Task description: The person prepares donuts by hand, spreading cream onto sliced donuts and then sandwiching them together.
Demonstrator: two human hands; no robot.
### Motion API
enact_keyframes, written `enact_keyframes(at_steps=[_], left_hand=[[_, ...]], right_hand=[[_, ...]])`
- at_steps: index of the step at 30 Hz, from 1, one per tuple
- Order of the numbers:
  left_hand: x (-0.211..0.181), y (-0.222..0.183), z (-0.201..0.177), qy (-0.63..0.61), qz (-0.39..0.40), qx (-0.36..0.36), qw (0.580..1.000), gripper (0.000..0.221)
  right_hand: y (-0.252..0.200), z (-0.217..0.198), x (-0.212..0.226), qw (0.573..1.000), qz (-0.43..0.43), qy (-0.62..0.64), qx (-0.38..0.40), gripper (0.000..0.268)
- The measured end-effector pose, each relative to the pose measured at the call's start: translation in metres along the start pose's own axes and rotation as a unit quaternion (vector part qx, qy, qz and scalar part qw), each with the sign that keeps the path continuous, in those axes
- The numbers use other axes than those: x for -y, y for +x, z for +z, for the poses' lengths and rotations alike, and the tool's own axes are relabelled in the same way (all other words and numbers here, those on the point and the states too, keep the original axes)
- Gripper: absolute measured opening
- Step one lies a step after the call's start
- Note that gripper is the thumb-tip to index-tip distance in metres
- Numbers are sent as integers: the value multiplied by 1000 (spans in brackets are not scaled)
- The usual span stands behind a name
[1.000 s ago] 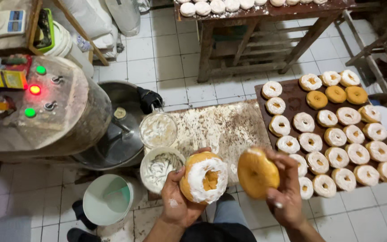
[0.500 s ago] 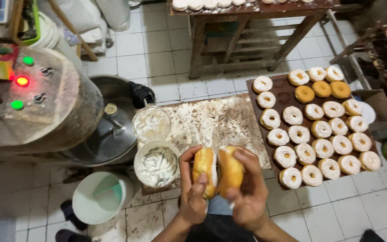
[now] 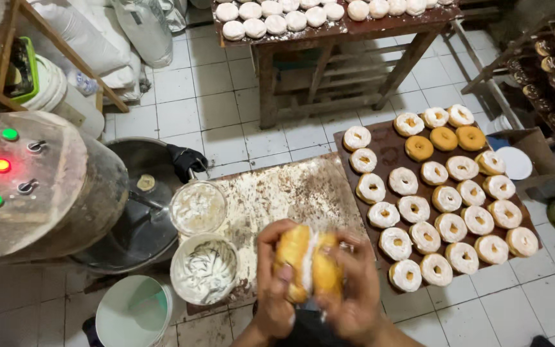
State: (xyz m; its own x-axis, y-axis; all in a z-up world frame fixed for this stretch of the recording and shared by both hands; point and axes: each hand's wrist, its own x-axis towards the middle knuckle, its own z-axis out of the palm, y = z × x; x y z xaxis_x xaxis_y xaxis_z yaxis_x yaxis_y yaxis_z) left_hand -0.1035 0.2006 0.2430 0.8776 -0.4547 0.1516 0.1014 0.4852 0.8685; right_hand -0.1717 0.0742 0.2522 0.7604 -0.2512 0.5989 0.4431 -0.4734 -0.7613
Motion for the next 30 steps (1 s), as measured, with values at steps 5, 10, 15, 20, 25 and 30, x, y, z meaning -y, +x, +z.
enact_keyframes(at_steps=[5,10,15,20,25,30], left_hand=[[18,26,32,-37,-11,-17,999,63],[27,50,43,-46,-34,5,998,62],[43,60,68,-108,-20,32,993,63],[46,66,67,-71,-58,-22,996,63],[56,57,68,-87,-96,-10,992,63],[51,47,56,-146,-110,1,983,62]], right_hand=[[20,-26,-17,995,-80,-62,-18,58],[27,-43,-40,1000,17,5,-12,59],[40,-63,-44,997,-41,-71,-12,55],[50,-74,-56,998,-31,-59,4,51],[50,-86,-52,993,-73,-82,47,50],[32,-61,-32,975,-146,-157,55,41]])
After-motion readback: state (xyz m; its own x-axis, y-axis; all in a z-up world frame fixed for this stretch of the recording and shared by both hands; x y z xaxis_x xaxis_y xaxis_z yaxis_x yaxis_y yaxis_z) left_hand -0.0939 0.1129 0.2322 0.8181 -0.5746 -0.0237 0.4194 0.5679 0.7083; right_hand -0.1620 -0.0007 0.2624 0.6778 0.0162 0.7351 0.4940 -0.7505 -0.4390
